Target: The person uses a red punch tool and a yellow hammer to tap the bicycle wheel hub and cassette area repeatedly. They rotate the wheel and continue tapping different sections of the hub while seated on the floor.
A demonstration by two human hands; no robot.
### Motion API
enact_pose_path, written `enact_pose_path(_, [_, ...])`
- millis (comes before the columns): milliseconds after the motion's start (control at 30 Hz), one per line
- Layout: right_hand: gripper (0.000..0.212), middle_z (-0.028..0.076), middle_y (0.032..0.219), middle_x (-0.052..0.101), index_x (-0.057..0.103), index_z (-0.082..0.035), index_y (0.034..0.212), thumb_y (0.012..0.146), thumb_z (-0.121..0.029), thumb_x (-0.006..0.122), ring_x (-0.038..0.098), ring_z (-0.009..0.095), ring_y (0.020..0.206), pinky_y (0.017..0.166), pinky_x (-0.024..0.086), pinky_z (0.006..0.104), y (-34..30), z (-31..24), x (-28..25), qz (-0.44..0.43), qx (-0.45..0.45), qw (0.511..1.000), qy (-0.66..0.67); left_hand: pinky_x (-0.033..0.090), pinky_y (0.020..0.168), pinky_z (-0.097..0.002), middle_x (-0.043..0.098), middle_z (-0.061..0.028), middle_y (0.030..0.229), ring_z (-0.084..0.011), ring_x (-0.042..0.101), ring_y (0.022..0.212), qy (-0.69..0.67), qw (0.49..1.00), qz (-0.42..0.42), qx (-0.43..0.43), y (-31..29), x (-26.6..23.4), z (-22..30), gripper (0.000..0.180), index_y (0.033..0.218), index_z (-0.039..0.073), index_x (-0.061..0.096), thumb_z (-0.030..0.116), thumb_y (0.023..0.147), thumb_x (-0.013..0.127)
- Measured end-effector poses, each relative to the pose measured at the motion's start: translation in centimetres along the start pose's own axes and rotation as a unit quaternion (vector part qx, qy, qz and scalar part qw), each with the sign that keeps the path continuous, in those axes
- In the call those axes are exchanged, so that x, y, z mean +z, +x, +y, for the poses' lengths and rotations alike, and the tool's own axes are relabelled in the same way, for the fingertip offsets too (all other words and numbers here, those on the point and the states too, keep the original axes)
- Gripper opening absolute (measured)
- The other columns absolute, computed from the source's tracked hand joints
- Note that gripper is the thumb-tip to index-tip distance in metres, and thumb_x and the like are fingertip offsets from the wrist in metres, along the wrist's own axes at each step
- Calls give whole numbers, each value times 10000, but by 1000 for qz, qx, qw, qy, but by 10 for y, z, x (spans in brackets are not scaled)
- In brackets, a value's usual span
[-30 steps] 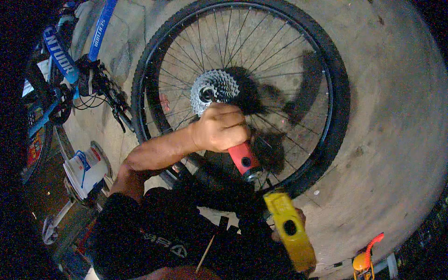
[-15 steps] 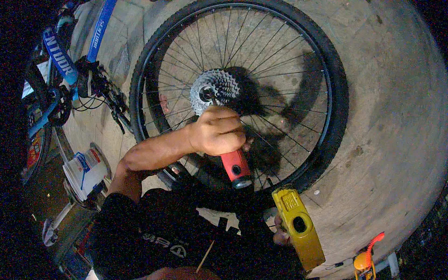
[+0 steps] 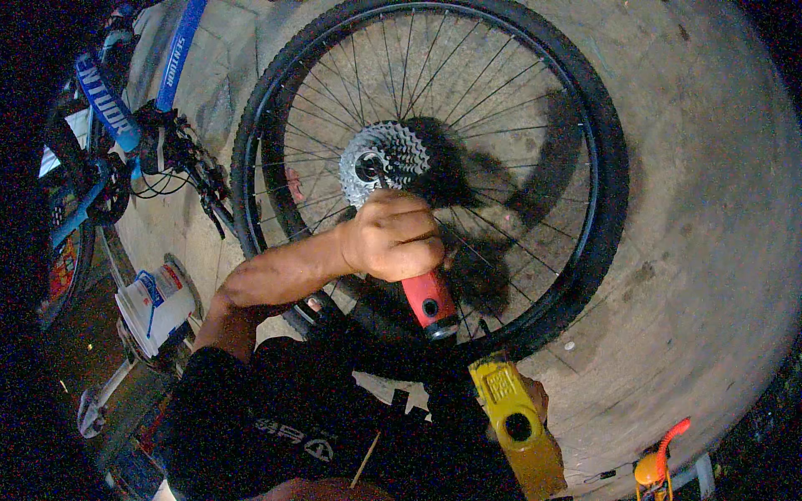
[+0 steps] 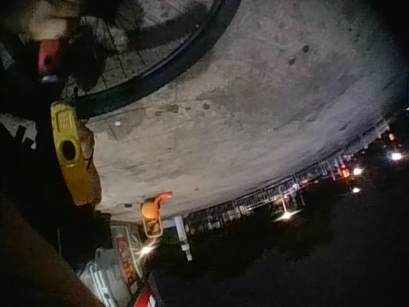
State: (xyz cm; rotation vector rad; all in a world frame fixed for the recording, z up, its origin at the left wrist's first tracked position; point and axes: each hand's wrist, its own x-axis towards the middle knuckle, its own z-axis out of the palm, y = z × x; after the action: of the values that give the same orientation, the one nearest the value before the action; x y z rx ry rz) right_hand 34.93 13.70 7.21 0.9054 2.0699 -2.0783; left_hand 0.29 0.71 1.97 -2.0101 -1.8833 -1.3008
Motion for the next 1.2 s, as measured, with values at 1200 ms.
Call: enact_pose_path(1200, [215, 82, 783, 651, 633, -55, 979, 883, -246, 644, 637, 234, 659, 592, 518, 321, 6, -20, 4, -47, 13, 998, -28, 370, 394, -308, 395, -5, 613, -180, 466, 507, -21, 999, 42, 16, -3, 4, -1, 186, 712, 116, 531, 190, 629, 680])
